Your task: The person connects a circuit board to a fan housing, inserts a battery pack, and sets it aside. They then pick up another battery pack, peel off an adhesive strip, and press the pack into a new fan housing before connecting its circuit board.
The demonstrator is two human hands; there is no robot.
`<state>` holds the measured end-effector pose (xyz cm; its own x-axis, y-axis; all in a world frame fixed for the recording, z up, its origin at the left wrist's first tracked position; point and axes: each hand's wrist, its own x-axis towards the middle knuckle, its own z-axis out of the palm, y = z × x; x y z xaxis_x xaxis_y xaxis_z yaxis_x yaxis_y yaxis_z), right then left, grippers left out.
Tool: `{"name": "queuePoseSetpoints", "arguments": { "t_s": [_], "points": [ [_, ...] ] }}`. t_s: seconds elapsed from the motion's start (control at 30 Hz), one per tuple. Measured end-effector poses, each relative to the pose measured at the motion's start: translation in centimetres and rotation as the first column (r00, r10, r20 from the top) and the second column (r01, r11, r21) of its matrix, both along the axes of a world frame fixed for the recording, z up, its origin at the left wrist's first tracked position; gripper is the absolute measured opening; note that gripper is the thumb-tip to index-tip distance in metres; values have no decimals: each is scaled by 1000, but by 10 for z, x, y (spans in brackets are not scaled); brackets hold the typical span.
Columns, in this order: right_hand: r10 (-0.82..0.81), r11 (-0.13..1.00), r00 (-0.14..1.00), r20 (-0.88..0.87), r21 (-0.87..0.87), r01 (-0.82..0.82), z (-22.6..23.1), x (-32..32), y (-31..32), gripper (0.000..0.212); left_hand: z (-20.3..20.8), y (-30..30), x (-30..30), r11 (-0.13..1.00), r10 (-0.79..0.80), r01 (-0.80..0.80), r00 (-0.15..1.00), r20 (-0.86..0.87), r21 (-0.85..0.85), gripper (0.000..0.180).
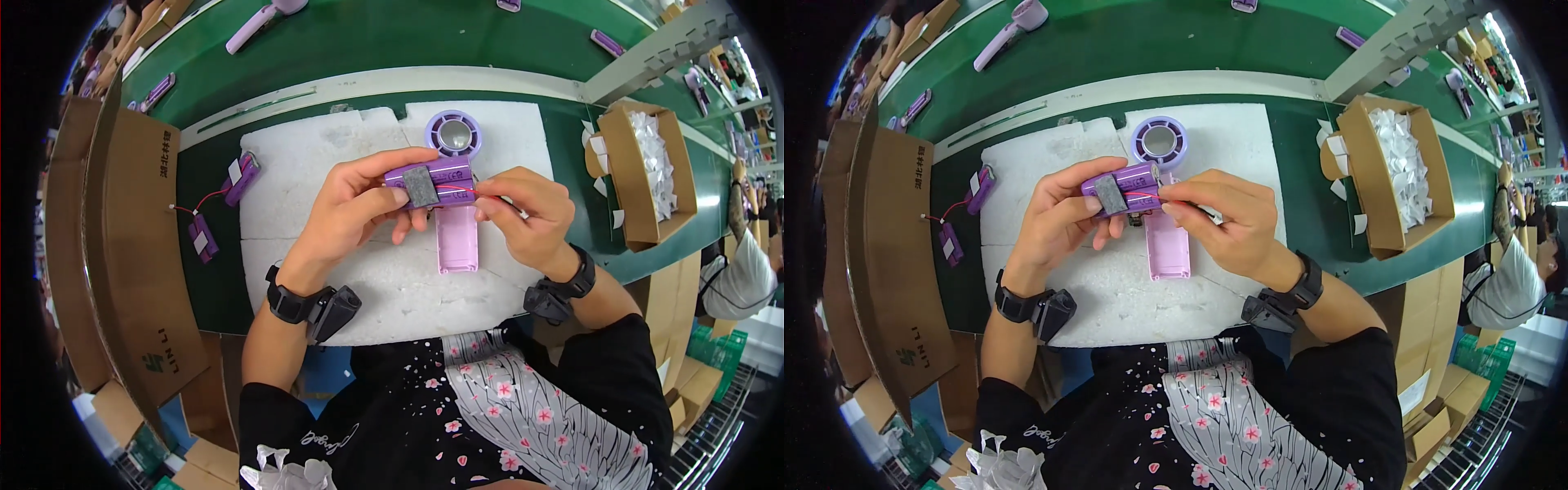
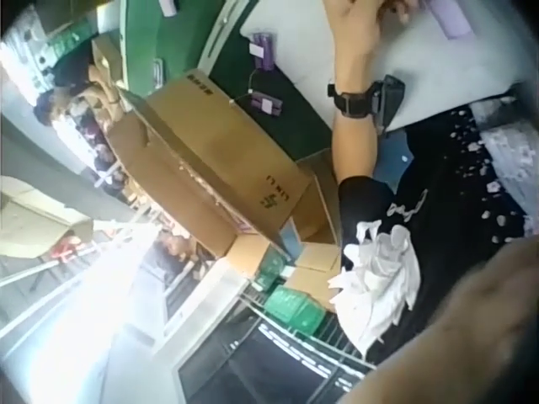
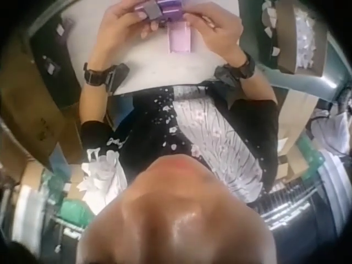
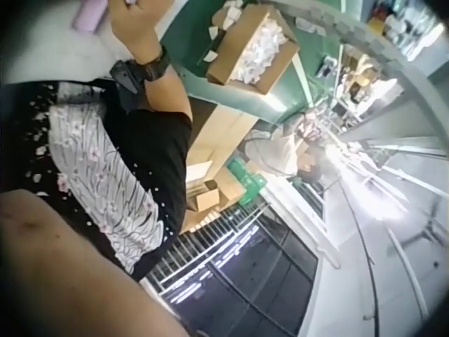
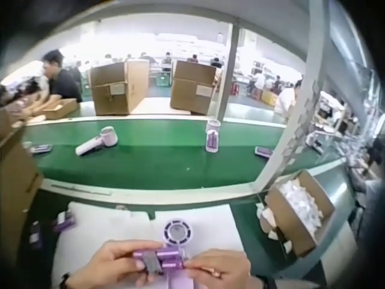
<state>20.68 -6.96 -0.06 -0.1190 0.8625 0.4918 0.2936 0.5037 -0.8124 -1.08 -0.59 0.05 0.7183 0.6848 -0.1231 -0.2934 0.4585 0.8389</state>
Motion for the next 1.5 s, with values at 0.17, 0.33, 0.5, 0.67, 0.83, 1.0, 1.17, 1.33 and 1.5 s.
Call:
{"name": "queuePoseSetpoints", "arguments": {
  "t_s": [0.17, 0.33, 0.5, 0.67, 0.83, 1.0, 1.17, 1.33, 1.5],
  "points": [
    [-24, 996, 993, -118, -83, 15, -1, 3, -3, 11, 2, -2, 0, 998, -56, 57, 998, -30, 41, 41],
    [-15, 986, 929, -369, -160, -48, -6, -7, 3, 13, 10, -7, 1, 995, -62, 70, 993, -99, 74, 42],
    [-162, 923, 790, -591, -374, -91, -8, -7, 10, 23, 16, -11, 4, 989, -94, 106, 988, -124, 101, 43],
    [-282, 846, 693, -663, -513, -146, -2, 11, 24, 24, -3, 1, -4, 930, 117, -34, 971, -206, 367, 43],
    [-212, 807, 912, -351, -589, -39, -3, 12, 21, 19, 0, -5, 10, 629, 329, 209, 801, -500, 749, 38],
    [16, 984, 963, 270, -175, 33, -5, 2, 17, 14, -4, -7, 12, 777, 175, 264, 781, -600, 571, 33],
    [-60, 992, 937, 344, -80, 93, -9, 0, 20, 17, -15, -6, 15, 764, 215, 208, 810, -546, 610, 28],
    [-127, 984, 879, 459, -56, 171, -7, 3, 19, 18, -15, -3, 13, 819, 241, 109, 826, -510, 564, 27],
    [-34, 999, 903, 429, -10, 42, -10, 2, 14, 17, -8, -5, 15, 847, 217, 104, 827, -518, 521, 26]
  ]
}}
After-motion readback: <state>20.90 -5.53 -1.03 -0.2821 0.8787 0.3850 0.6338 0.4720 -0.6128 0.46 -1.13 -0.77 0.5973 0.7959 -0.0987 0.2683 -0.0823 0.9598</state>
